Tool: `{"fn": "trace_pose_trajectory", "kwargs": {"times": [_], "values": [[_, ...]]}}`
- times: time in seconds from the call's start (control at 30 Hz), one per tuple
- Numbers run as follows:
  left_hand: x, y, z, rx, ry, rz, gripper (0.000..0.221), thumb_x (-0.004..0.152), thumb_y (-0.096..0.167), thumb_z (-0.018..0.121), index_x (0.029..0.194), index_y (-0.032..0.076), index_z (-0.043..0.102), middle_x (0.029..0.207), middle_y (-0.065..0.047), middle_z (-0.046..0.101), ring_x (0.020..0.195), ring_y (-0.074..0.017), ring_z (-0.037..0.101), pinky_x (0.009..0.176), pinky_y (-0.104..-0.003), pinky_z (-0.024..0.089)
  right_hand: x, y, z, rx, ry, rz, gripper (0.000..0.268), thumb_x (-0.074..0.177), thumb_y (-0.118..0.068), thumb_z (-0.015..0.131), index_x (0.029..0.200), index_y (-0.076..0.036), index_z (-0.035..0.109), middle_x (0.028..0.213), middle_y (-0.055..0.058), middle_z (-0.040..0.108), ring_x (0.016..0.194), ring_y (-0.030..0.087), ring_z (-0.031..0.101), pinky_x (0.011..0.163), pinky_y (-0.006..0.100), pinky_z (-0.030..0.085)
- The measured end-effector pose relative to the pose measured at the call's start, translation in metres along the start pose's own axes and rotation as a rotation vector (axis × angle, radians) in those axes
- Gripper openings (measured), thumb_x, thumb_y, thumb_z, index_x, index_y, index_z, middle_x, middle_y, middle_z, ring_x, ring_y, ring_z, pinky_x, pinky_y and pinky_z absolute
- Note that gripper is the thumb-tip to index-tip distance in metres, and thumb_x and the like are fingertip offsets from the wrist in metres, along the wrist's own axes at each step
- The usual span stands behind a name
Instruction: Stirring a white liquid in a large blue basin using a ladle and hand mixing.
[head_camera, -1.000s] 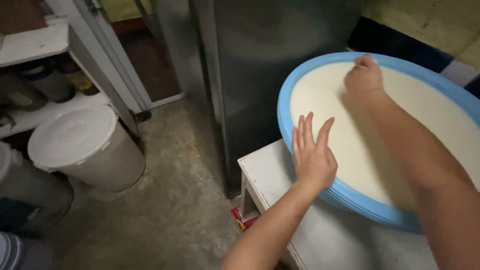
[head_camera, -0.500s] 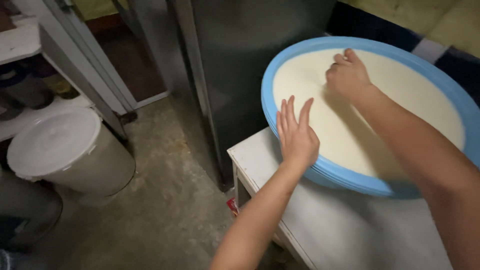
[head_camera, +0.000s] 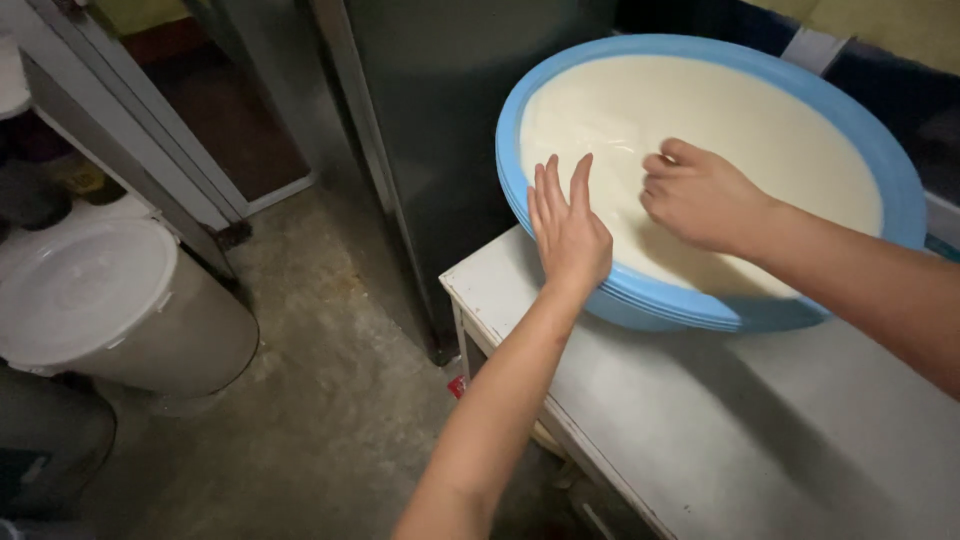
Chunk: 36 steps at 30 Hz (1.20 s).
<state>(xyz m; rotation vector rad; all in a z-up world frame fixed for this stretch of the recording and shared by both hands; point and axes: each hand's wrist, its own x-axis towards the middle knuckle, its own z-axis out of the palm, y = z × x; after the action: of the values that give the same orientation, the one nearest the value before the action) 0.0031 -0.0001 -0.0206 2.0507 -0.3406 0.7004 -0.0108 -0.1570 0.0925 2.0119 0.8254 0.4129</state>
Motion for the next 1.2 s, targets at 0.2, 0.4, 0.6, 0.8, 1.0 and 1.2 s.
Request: {"fn": "trace_pose_trajectory", "kwargs": {"times": [0.2,0.4,0.6,0.8,1.0,1.2], "values": [[0.005,0.013,-0.016,0.04,-0.041,-0.006,0.073,0.079,-0.009,0.047,0.149,0.012,0.044,0.161,-0.024,0.03,0.156,-0.0415,0.018,0.129,-0.054,0.008,-0.041,0.002,-0.016,0.041,-0.057,0.0,0.006,0.085,-0.016,0.062,0.08,-0.017,0.065,0.08,0.0,0.067,0.102,0.018,0.058,0.109,0.032,0.041],[0.004,0.013,-0.017,0.023,-0.038,0.018,0.073,0.079,-0.011,0.046,0.149,0.011,0.044,0.161,-0.024,0.029,0.156,-0.0423,0.017,0.129,-0.055,0.008,-0.043,0.001,0.0,-0.038,-0.357,-0.015,0.005,0.094,-0.014,0.058,0.091,-0.017,0.058,0.087,0.0,0.063,0.101,0.014,0.051,0.113,0.03,0.04],[0.001,0.012,-0.016,0.028,-0.049,0.026,0.073,0.081,-0.01,0.048,0.151,0.011,0.041,0.162,-0.024,0.028,0.157,-0.0416,0.017,0.13,-0.056,0.008,-0.027,0.003,0.047,-0.022,-0.018,0.044,0.004,0.091,-0.017,0.061,0.087,-0.017,0.06,0.087,0.001,0.063,0.1,0.018,0.056,0.105,0.031,0.042],[0.0,0.013,-0.014,0.024,-0.027,0.035,0.072,0.083,-0.007,0.05,0.152,0.011,0.041,0.163,-0.024,0.029,0.158,-0.0415,0.019,0.13,-0.056,0.008,0.028,0.008,0.078,0.016,0.102,0.131,0.013,0.09,-0.027,0.064,0.088,-0.016,0.069,0.087,0.0,0.07,0.098,0.017,0.058,0.105,0.032,0.042],[-0.002,0.016,-0.016,-0.016,-0.012,0.026,0.07,0.084,-0.006,0.048,0.152,0.012,0.04,0.163,-0.024,0.03,0.158,-0.0424,0.02,0.13,-0.058,0.008,0.079,0.017,0.112,-0.088,0.164,0.259,0.012,0.086,-0.027,0.067,0.09,-0.017,0.072,0.084,-0.003,0.069,0.099,0.016,0.056,0.106,0.034,0.041],[-0.003,0.017,-0.017,-0.066,0.004,0.015,0.067,0.088,-0.003,0.045,0.152,0.016,0.039,0.162,-0.021,0.03,0.158,-0.0413,0.021,0.129,-0.057,0.01,0.14,0.035,0.16,-0.182,0.005,0.223,0.017,0.093,-0.03,0.06,0.095,-0.018,0.072,0.087,-0.001,0.068,0.104,0.021,0.05,0.106,0.042,0.032]]}}
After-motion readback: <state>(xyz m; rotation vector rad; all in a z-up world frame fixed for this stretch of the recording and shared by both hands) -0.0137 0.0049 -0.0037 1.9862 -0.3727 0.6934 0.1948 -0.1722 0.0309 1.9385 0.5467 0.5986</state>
